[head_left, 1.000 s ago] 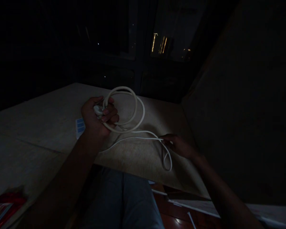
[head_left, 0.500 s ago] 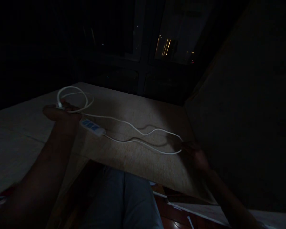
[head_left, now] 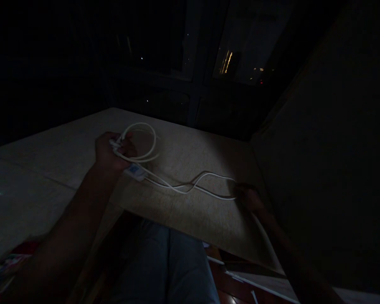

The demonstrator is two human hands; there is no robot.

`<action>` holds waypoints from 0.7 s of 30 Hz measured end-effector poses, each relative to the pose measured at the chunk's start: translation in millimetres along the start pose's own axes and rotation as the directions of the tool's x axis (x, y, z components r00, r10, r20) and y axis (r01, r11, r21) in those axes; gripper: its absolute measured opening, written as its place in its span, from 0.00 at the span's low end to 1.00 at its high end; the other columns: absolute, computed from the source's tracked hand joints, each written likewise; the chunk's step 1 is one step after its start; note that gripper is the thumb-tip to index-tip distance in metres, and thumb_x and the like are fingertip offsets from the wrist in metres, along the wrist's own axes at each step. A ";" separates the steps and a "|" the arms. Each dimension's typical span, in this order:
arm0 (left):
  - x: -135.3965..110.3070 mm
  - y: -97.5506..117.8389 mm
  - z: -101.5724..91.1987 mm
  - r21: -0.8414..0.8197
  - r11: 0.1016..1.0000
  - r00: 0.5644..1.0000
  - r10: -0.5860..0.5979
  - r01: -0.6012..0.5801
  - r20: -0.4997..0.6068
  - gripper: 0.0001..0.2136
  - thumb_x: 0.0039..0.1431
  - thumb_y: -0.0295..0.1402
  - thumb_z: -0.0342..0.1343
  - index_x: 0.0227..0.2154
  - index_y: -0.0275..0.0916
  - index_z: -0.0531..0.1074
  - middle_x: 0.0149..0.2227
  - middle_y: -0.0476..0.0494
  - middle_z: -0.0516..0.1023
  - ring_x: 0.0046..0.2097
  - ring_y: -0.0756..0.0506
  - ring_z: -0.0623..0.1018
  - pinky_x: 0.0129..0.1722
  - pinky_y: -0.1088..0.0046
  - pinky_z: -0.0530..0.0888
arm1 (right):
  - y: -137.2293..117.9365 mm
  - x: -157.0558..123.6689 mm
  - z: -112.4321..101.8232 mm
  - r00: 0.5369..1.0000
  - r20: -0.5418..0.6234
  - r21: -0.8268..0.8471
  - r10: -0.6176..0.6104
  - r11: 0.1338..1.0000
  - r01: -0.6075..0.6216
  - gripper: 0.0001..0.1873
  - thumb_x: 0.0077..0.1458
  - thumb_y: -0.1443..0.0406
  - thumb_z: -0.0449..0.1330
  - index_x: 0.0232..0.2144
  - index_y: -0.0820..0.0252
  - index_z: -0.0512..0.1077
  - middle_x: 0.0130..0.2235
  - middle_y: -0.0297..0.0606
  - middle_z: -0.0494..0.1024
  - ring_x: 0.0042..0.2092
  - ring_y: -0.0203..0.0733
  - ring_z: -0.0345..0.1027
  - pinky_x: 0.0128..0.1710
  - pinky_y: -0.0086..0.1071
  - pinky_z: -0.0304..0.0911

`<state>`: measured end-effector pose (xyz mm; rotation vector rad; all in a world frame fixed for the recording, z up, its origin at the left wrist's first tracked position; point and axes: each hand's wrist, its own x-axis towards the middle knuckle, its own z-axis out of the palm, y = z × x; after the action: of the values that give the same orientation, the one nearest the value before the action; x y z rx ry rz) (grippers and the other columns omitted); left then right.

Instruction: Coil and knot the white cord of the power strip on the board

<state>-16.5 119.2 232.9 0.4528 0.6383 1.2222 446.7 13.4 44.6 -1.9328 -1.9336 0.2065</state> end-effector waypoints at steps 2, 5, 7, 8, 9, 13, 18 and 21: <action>-8.0 -16.5 19.6 0.116 0.992 0.999 -0.054 0.052 0.007 0.19 0.64 0.30 0.33 0.28 0.34 0.69 0.11 0.51 0.60 0.12 0.55 0.54 0.13 0.79 0.54 | -17.8 1.9 -5.9 1.000 -0.028 0.047 -0.005 0.999 0.006 0.19 0.48 0.70 0.55 0.41 0.57 0.80 0.47 0.44 0.81 0.49 0.51 0.75 0.54 0.47 0.67; -13.9 -37.1 42.9 0.301 0.935 0.969 -0.227 0.188 0.101 0.19 0.63 0.32 0.38 0.25 0.34 0.72 0.10 0.51 0.57 0.10 0.54 0.52 0.11 0.78 0.51 | -59.6 -2.3 -17.8 0.990 -0.144 0.201 -0.009 0.979 0.038 0.21 0.52 0.69 0.54 0.48 0.58 0.76 0.52 0.44 0.78 0.54 0.49 0.72 0.57 0.47 0.65; -16.5 -50.6 54.1 0.420 0.876 0.932 -0.326 0.236 0.156 0.20 0.63 0.39 0.43 0.23 0.34 0.72 0.10 0.50 0.58 0.09 0.54 0.52 0.10 0.78 0.49 | -96.7 -8.7 -31.2 0.967 -0.256 0.338 0.016 0.938 0.074 0.21 0.57 0.66 0.54 0.52 0.58 0.73 0.55 0.44 0.76 0.56 0.49 0.70 0.58 0.48 0.63; -18.0 -58.1 58.8 0.481 0.841 0.910 -0.372 0.248 0.182 0.21 0.63 0.43 0.45 0.23 0.35 0.73 0.10 0.50 0.60 0.09 0.54 0.53 0.10 0.78 0.49 | -116.8 -12.1 -39.7 0.950 -0.310 0.405 0.034 0.909 0.100 0.20 0.58 0.64 0.54 0.52 0.57 0.72 0.55 0.44 0.76 0.57 0.49 0.69 0.59 0.48 0.62; -19.7 -66.2 63.2 0.541 0.803 0.888 -0.413 0.250 0.202 0.22 0.62 0.47 0.48 0.22 0.35 0.73 0.10 0.49 0.61 0.09 0.54 0.54 0.10 0.78 0.48 | -137.1 -15.4 -49.1 0.943 -0.328 0.478 0.048 0.870 0.122 0.20 0.60 0.62 0.55 0.53 0.55 0.71 0.56 0.43 0.75 0.58 0.48 0.67 0.59 0.48 0.61; -23.8 -103.4 77.1 0.734 0.655 0.812 -0.520 0.179 0.266 0.31 0.56 0.61 0.48 0.20 0.35 0.74 0.12 0.45 0.66 0.11 0.53 0.57 0.11 0.76 0.47 | -203.5 -21.3 -84.0 0.967 -0.220 0.637 -0.131 0.731 0.245 0.28 0.58 0.59 0.61 0.60 0.50 0.63 0.63 0.41 0.65 0.62 0.48 0.62 0.59 0.44 0.62; -17.4 -144.3 80.4 0.818 0.569 0.824 -0.501 0.083 0.265 0.37 0.51 0.69 0.39 0.16 0.37 0.69 0.12 0.46 0.64 0.13 0.53 0.56 0.14 0.73 0.48 | -222.5 -15.3 -93.4 0.977 0.053 0.641 -0.207 0.757 0.126 0.31 0.55 0.58 0.64 0.59 0.57 0.65 0.51 0.43 0.76 0.49 0.47 0.73 0.48 0.41 0.69; -15.0 -159.8 77.5 0.872 0.489 0.910 -0.351 -0.024 0.222 0.36 0.52 0.69 0.36 0.15 0.39 0.67 0.14 0.45 0.65 0.16 0.49 0.63 0.18 0.70 0.55 | -214.6 -15.4 -84.0 0.976 0.099 0.630 -0.195 0.772 0.090 0.30 0.53 0.58 0.65 0.57 0.59 0.67 0.49 0.43 0.77 0.45 0.46 0.73 0.44 0.38 0.70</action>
<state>146.5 59.8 191.9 1.4229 0.9179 0.4890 279.1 -23.6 199.2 -1.3484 -1.7804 0.8655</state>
